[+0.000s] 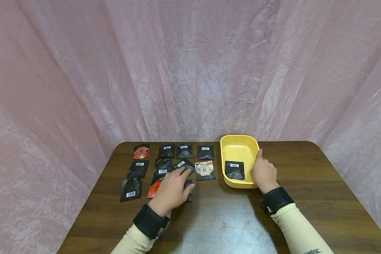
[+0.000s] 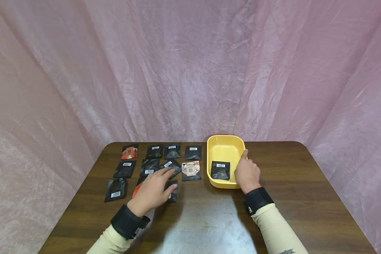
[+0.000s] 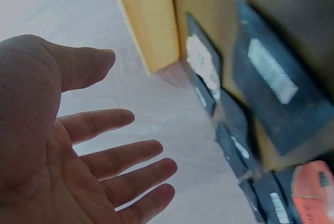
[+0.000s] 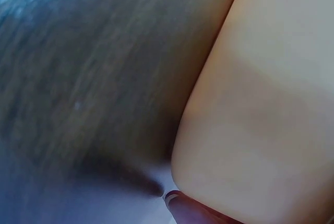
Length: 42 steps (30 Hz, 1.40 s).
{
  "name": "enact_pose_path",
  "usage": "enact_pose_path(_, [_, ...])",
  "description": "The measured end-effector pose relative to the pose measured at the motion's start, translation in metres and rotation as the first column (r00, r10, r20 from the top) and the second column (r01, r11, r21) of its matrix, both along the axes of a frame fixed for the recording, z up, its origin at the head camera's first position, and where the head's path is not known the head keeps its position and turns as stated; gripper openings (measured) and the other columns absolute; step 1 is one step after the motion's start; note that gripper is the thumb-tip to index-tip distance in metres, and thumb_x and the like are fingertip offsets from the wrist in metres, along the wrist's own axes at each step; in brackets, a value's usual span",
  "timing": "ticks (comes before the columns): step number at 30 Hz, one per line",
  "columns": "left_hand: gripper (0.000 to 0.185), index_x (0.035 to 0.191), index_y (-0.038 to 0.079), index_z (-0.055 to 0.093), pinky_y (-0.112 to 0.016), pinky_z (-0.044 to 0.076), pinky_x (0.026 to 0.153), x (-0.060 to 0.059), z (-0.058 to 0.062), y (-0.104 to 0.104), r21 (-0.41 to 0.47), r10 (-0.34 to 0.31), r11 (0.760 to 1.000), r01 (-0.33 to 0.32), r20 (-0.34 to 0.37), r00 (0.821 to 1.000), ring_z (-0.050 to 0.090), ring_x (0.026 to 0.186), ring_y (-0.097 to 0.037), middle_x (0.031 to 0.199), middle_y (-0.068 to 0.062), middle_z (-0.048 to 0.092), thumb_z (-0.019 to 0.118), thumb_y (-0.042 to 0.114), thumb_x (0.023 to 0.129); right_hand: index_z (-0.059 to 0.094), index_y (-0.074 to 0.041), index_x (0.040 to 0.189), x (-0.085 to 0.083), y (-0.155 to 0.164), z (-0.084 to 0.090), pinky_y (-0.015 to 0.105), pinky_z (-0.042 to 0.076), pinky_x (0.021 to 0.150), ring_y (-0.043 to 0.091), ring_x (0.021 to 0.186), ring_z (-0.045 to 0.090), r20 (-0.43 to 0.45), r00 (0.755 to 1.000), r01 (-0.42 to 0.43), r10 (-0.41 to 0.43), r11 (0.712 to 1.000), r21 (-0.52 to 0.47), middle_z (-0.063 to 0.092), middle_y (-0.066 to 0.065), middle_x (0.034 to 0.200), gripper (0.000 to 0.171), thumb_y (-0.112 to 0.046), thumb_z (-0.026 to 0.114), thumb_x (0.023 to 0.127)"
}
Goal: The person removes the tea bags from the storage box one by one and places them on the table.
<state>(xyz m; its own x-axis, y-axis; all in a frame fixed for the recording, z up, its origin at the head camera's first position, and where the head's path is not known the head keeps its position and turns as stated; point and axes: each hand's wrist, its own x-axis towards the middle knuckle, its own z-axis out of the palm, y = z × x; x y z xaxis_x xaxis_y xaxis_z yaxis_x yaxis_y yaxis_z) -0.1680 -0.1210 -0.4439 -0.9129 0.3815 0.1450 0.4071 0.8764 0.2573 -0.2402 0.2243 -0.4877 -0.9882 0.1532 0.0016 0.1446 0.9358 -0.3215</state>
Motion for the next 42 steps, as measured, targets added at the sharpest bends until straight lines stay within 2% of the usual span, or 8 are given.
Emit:
enact_pose_path(5, [0.058,0.149,0.01,0.062,-0.063,0.048,0.115,-0.003,0.011,0.014,-0.017,-0.017,1.0,0.017,0.001,1.0,0.061,0.142,-0.04,0.153,-0.02,0.062,0.071,0.042,0.102,0.016,0.013,0.165,-0.001,0.001,-0.001,0.056,0.056,0.067,0.045,0.079,0.069,0.001,1.0,0.003,-0.003,1.0,0.0,0.07,0.037,0.106,0.083,-0.012,0.057,0.097])
enact_pose_path(10, [0.059,0.151,0.012,0.061,-0.059,0.048,0.117,-0.006,0.016,0.031,-0.045,-0.053,0.998,0.053,-0.005,0.999,0.062,0.141,-0.038,0.153,-0.019,0.062,0.069,0.045,0.102,0.016,0.012,0.165,-0.001,0.001,-0.001,0.055,0.056,0.066,0.043,0.078,0.069,0.013,1.0,0.007,-0.007,1.0,0.0,0.07,0.036,0.106,0.084,-0.012,0.059,0.097])
enact_pose_path(19, [0.059,0.152,0.013,0.059,-0.057,0.052,0.114,-0.01,0.023,0.06,-0.047,-0.145,0.989,0.142,-0.077,0.986,0.063,0.141,-0.034,0.152,-0.015,0.064,0.071,0.042,0.102,0.014,0.012,0.165,-0.002,0.001,-0.001,0.055,0.055,0.065,0.042,0.077,0.069,0.02,1.0,0.007,-0.007,1.0,-0.005,0.07,0.035,0.105,0.085,-0.012,0.058,0.097])
enact_pose_path(27, [0.056,0.153,0.014,0.058,-0.055,0.049,0.117,-0.017,0.03,0.085,-0.059,-0.201,0.978,0.198,-0.047,0.978,0.059,0.146,-0.032,0.154,-0.015,0.062,0.065,0.043,0.105,0.015,0.013,0.165,-0.002,0.001,-0.002,0.052,0.054,0.062,0.038,0.072,0.066,-0.001,1.0,0.001,-0.001,1.0,-0.012,0.071,0.033,0.099,0.085,-0.011,0.059,0.097])
enact_pose_path(30, [0.056,0.154,0.016,0.058,-0.055,0.049,0.118,-0.022,0.029,0.095,-0.075,-0.213,0.975,0.21,-0.037,0.976,0.059,0.146,-0.031,0.155,-0.014,0.062,0.064,0.043,0.106,0.016,0.013,0.165,0.0,0.001,-0.003,0.051,0.054,0.062,0.037,0.072,0.065,0.0,1.0,0.007,-0.007,1.0,-0.015,0.07,0.032,0.099,0.084,-0.011,0.059,0.097])
enact_pose_path(36, [0.056,0.154,0.015,0.057,-0.054,0.047,0.121,-0.034,0.022,0.113,-0.1,-0.198,0.976,0.194,-0.038,0.979,0.059,0.146,-0.029,0.154,-0.014,0.063,0.065,0.042,0.106,0.015,0.013,0.165,0.0,0.0,-0.002,0.053,0.055,0.063,0.039,0.075,0.067,0.0,1.0,0.005,-0.005,1.0,-0.014,0.071,0.033,0.101,0.084,-0.011,0.059,0.097])
enact_pose_path(42, [0.053,0.15,0.014,0.061,-0.049,0.053,0.114,-0.045,0.011,0.134,-0.144,-0.227,0.966,0.216,-0.064,0.972,0.066,0.137,-0.029,0.147,-0.012,0.067,0.066,0.042,0.104,0.017,0.012,0.165,-0.001,0.0,-0.002,0.054,0.056,0.065,0.039,0.075,0.067,0.0,1.0,0.012,-0.012,1.0,-0.015,0.071,0.033,0.103,0.084,-0.013,0.059,0.097])
